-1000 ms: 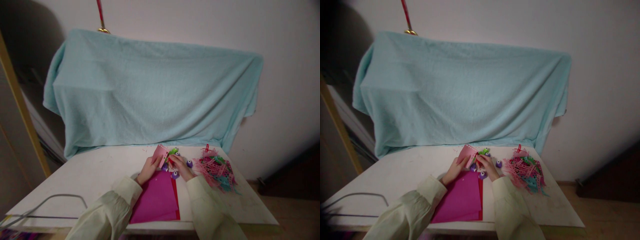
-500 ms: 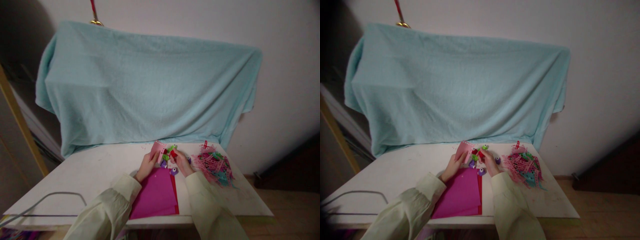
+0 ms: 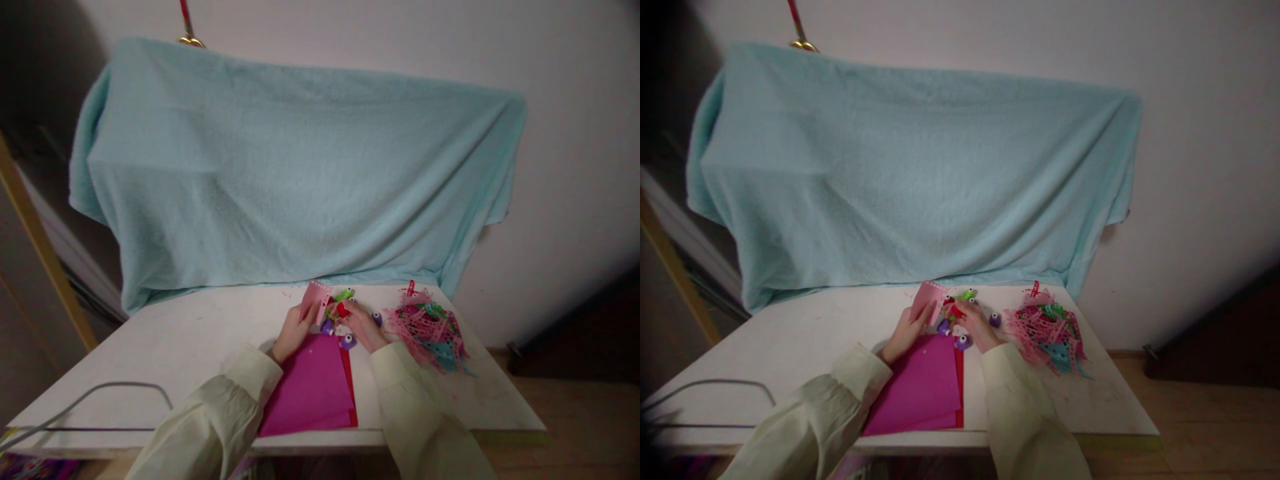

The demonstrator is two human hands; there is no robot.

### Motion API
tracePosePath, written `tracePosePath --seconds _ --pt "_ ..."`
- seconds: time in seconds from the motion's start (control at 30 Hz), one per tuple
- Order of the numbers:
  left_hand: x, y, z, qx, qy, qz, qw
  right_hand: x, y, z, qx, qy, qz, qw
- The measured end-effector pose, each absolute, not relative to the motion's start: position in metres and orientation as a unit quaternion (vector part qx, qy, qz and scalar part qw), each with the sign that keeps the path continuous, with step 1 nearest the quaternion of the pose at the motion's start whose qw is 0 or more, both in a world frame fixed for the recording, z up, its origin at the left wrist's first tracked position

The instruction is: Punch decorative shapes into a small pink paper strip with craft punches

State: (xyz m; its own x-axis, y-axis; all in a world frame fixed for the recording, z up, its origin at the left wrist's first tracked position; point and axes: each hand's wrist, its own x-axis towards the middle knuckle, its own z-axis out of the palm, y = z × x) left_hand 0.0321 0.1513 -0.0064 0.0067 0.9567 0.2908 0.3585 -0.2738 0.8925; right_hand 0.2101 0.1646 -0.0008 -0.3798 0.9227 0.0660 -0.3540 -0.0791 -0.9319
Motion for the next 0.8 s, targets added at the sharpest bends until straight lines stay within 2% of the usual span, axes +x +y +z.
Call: tracePosePath --seconds 0.43,0.57,0.8 --pt "0.035 0.146 -0.008 0.685 0.449 0.453 0.353 0.208 0.167 -0.006 -0.327 -0.479 0.636 0.509" --pt "0.034 0.149 -0.013 0.685 0.461 0.457 0.331 0.21 0.17 -0.008 -0.332 -0.483 0.617 0.525" --pt "0.032 0.153 -0.016 0.671 0.474 0.469 0.323 0.207 0.172 -0.012 -0.372 -0.552 0.591 0.455"
